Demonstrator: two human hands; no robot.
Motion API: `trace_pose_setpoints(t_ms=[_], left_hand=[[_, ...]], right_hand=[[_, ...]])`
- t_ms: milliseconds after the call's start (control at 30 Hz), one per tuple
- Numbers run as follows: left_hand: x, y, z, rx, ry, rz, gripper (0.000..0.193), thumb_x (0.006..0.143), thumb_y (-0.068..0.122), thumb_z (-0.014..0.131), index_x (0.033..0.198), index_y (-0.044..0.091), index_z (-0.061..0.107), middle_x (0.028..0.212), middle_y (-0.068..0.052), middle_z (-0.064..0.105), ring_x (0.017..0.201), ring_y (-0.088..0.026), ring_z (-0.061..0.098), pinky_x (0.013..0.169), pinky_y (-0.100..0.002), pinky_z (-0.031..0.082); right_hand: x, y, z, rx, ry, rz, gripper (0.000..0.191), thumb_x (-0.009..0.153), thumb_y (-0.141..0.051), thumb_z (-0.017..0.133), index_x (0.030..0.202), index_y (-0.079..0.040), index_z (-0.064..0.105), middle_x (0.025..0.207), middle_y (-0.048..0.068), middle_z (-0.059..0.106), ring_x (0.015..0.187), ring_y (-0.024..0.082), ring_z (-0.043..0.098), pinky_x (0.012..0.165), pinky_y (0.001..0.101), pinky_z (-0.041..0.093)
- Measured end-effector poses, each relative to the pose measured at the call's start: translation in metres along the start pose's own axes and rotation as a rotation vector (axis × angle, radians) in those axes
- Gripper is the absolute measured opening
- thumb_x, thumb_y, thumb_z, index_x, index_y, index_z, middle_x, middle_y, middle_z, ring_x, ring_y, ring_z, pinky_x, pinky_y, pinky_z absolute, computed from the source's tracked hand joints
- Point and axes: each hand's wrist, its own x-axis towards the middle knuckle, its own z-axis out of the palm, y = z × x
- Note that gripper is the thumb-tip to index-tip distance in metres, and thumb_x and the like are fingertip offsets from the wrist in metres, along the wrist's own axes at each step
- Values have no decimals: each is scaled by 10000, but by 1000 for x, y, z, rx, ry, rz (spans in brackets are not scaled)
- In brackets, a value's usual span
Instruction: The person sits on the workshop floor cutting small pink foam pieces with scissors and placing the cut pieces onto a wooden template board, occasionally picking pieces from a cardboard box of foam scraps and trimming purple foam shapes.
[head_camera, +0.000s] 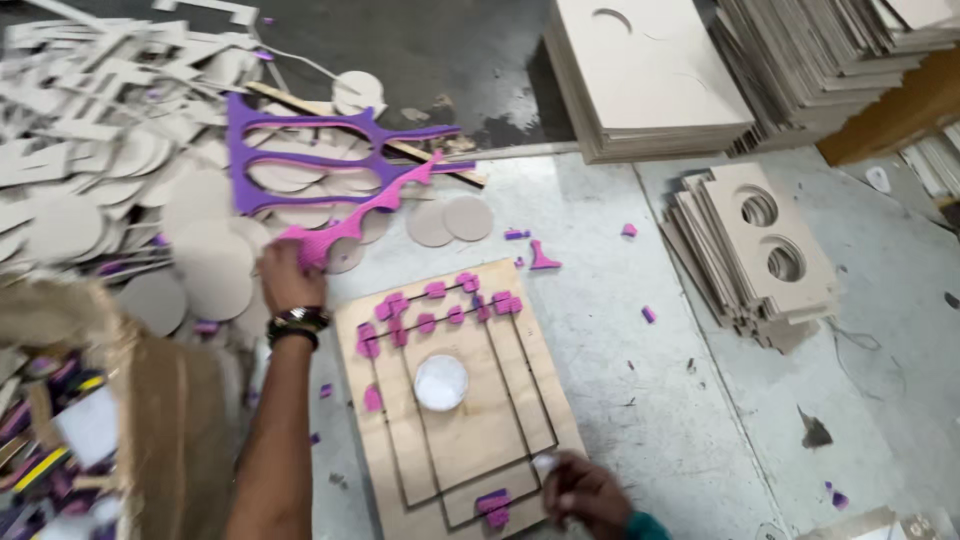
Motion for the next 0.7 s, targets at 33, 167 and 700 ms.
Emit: trace_pose_setpoints(t_ms=[33,167,700], left_hand=[[7,2,9,47,-18,-11,444,760,79,694,1203,66,671,1248,-198,593,1164,-434,531,1004,-533,464],[25,6,27,330,-66,-70,406,809,140,723,1214,142,699,1293,-127,587,1194,-382,516,961,-544,444],[-24,-11,-52,-21,129,-180,211,874,99,698,1070,50,640,1182,-195,570,943,-417,645,795,-516,505]], right_hand=[[0,-20,-6,-12,70,-56,554,855,-24,703,1381,25,536,861,155,664,725,230,646,611,362,520],[18,-92,-13,-198,440,-122,512,812,37,653,1313,8,551,837,141,656,706,231,630,605,395,532],[43,-59,-3,-352,167,-277,326,934,66,608,1258,38,596,930,154,652,812,219,624,707,383,520]])
